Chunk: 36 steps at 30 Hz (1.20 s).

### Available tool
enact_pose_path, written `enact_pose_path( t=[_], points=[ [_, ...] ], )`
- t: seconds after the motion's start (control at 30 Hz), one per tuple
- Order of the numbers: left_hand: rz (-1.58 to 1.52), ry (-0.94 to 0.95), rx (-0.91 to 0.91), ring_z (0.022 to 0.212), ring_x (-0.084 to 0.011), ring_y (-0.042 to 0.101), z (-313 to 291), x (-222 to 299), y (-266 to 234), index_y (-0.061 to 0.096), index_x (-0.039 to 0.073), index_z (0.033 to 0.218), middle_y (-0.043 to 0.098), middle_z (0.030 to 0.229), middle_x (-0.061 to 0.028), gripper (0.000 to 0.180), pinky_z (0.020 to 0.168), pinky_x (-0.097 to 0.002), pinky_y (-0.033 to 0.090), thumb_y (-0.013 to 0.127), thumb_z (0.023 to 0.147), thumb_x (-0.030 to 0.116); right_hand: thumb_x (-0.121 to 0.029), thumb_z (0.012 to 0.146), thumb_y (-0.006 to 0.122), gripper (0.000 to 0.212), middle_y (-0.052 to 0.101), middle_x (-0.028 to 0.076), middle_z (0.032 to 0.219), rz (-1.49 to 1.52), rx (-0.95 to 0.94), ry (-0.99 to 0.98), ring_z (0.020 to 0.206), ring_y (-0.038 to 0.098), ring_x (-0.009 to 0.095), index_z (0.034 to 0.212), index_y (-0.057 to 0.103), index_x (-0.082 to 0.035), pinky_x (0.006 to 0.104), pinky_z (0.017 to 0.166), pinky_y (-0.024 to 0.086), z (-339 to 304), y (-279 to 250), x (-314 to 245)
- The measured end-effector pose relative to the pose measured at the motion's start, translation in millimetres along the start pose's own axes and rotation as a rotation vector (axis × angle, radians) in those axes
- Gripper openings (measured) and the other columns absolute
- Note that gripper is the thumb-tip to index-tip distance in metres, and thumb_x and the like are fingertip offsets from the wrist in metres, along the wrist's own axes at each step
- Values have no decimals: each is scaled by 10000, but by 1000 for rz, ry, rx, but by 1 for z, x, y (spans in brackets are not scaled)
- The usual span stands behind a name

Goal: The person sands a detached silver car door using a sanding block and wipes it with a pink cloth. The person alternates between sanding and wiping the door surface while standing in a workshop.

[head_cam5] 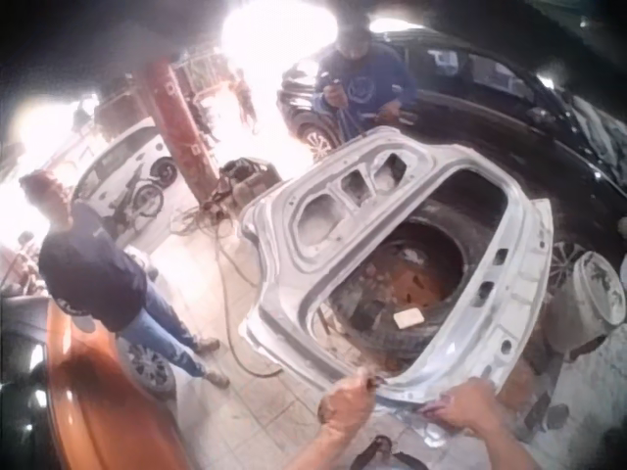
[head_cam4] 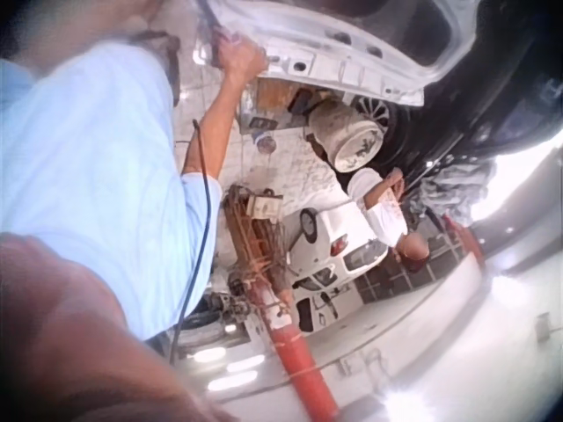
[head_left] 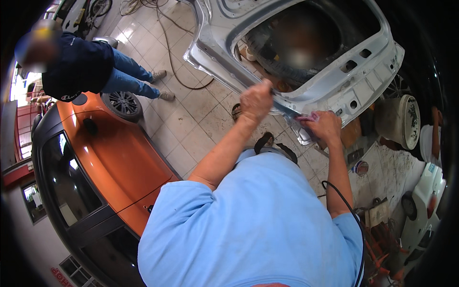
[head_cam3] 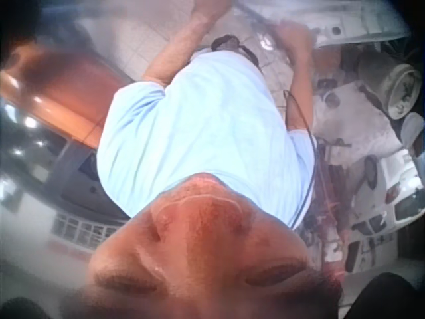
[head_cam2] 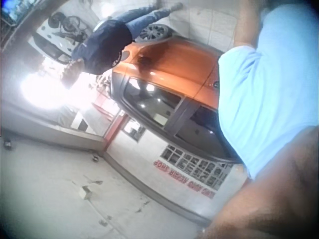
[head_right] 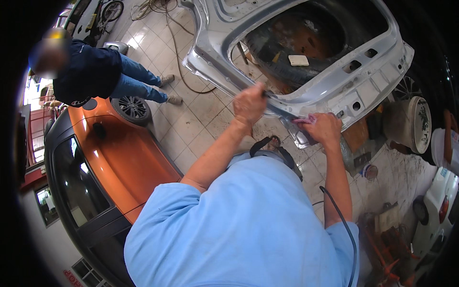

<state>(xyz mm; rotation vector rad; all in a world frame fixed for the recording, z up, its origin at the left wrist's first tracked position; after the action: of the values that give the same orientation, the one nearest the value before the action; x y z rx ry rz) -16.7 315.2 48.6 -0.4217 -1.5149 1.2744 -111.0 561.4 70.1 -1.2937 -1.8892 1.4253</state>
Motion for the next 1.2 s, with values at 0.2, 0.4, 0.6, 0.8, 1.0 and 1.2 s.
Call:
enact_pose_path(
  t=[0.2,0.4,0.6,0.8,1.0,1.2],
  points=[
    [138,-172,12,832,-399,763,52,-61,-55,643,86,968,752,848,-176,277,714,-497,601,721,981,351,-702,738,783,544,789,152,935,-30,56,-27,949,748,367,972,846,-215,489,861,553,-4,-1,-2],
    [89,13,-57,843,-396,760,-7,18,14,616,90,943,743,843,-176,224,721,-516,592,722,958,286,-689,779,762,535,788,138,948,-3,74,5,1000,727,371,963,831,-191,517,872,527,-12,-5,-4],
    [116,-60,-60,822,-371,761,29,-23,-23,637,103,953,746,843,-164,308,719,-498,593,747,945,390,-679,783,770,520,790,126,960,16,159,-51,1029,718,354,970,837,-199,509,885,518,-17,-4,0],
    [49,-166,100,920,-369,765,32,-45,-39,653,97,974,777,946,-148,357,793,-501,601,751,944,439,-641,765,785,503,777,146,932,41,150,-66,1004,706,369,928,824,-167,513,888,514,-15,-1,0],
    [-16,-280,59,995,-399,747,59,-79,-52,727,98,1058,778,1035,-171,372,876,-512,586,774,915,438,-606,764,785,454,767,163,912,14,146,-49,963,711,362,912,824,-179,499,869,523,-13,-5,-2],
    [15,-431,213,1042,-400,746,131,-177,-91,767,92,1055,784,1055,-187,422,904,-505,585,799,872,471,-623,709,818,481,771,139,913,36,62,98,992,717,348,923,831,-192,516,899,513,-5,0,1]
  ],
)
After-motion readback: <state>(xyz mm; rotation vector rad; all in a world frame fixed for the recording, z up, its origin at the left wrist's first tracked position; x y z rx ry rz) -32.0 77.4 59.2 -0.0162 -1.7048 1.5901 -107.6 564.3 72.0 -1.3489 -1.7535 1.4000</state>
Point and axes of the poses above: each hand's wrist, its own z-axis towards the middle knuckle, its own y-axis out of the palm, x = y × z, the point moved 7 cm from there along z, towards the middle knuckle
